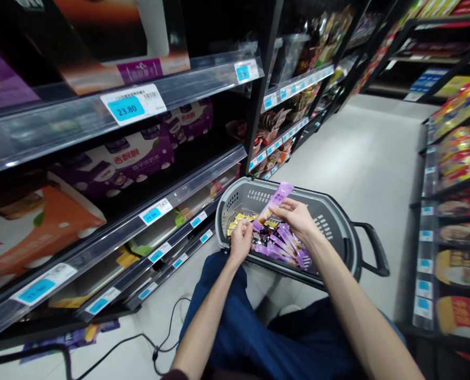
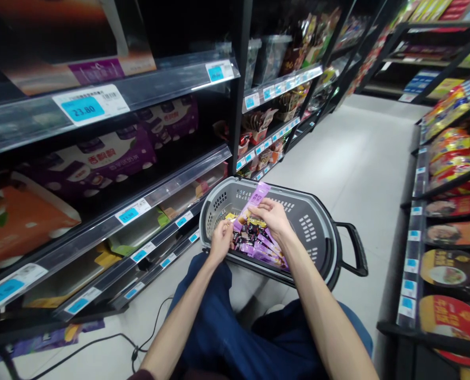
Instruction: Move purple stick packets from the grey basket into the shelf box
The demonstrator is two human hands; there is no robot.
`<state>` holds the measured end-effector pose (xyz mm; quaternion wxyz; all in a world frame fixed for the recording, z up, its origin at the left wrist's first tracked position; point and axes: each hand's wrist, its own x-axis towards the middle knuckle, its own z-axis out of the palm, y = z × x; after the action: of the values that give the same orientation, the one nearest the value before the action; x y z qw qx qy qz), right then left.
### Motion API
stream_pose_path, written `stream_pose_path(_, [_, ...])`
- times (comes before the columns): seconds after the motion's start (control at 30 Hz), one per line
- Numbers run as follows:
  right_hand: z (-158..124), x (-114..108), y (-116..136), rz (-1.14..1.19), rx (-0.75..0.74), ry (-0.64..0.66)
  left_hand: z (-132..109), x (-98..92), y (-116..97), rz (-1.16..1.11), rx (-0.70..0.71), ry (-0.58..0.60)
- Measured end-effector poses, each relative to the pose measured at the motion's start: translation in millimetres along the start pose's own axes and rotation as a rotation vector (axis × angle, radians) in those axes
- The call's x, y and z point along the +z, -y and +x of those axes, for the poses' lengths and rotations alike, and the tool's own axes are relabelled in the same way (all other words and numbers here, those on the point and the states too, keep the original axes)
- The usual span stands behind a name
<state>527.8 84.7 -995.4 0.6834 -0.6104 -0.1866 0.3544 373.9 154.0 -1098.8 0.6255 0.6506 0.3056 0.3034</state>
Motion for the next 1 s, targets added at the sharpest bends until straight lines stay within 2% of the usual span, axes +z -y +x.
stream_pose_path(0.3, [4, -2, -3, 0.049, 0.002, -0.027, 3, 0.4, -1, -0.104, -0.015, 0.07])
stream_pose_path(0.53, [4, -2, -2, 0.036, 0.006, -0.005, 2, 1.7, -2, -0.126, -0.001, 0.031])
stream_pose_path(0.83, [4, -2, -4, 0.034, 0.019, 0.003, -2, -1.4, -2, -0.03, 0.045, 0.029])
stream_pose_path(1.0, [-1, 4, -13, 0.076, 0.012, 0.017, -4, -2.6, -7, 0.025, 0.08, -0.043])
